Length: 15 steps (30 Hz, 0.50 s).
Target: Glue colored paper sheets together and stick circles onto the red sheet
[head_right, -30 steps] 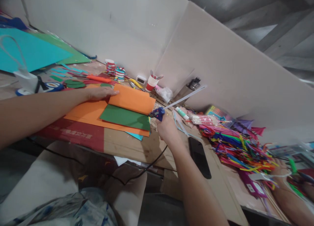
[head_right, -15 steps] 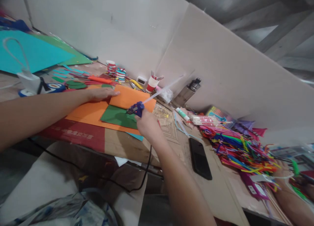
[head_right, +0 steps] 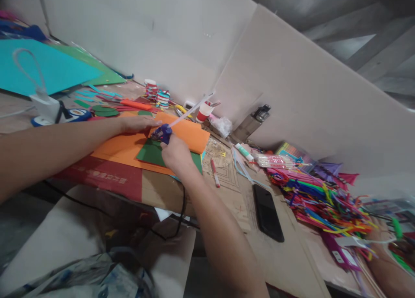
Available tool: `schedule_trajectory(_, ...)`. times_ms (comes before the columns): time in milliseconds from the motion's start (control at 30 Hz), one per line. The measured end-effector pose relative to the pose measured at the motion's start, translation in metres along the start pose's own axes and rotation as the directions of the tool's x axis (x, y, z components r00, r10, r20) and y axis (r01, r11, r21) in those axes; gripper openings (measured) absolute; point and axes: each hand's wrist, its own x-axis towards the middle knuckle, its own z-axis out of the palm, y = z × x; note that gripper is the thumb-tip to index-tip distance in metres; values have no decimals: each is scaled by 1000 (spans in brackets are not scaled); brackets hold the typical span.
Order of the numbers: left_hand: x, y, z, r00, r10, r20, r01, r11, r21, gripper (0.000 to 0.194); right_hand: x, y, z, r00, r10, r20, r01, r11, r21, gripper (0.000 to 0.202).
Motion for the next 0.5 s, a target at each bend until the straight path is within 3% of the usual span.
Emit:
schedule_trajectory(133,0,0,2,1000,-20,-11,20,1000,-9,52,-3,2,1,1000,-14,9,14,1000,7,35)
schedule_trajectory(267,-4,6,8,998,-57,39,64,977,-202,44,-10,7,-2,1000,-31,6,31,999,19,34)
schedule_trajectory(333,-5,8,9,996,-68,55,81,957,-279,43,-14,11,-6,1000,-4,9,4,1000,1,35)
schedule_trajectory(500,-3,4,7,994,-84,75,103,953,-284,41,-25,35,-22,991,133,-23,-135,986,-94,37)
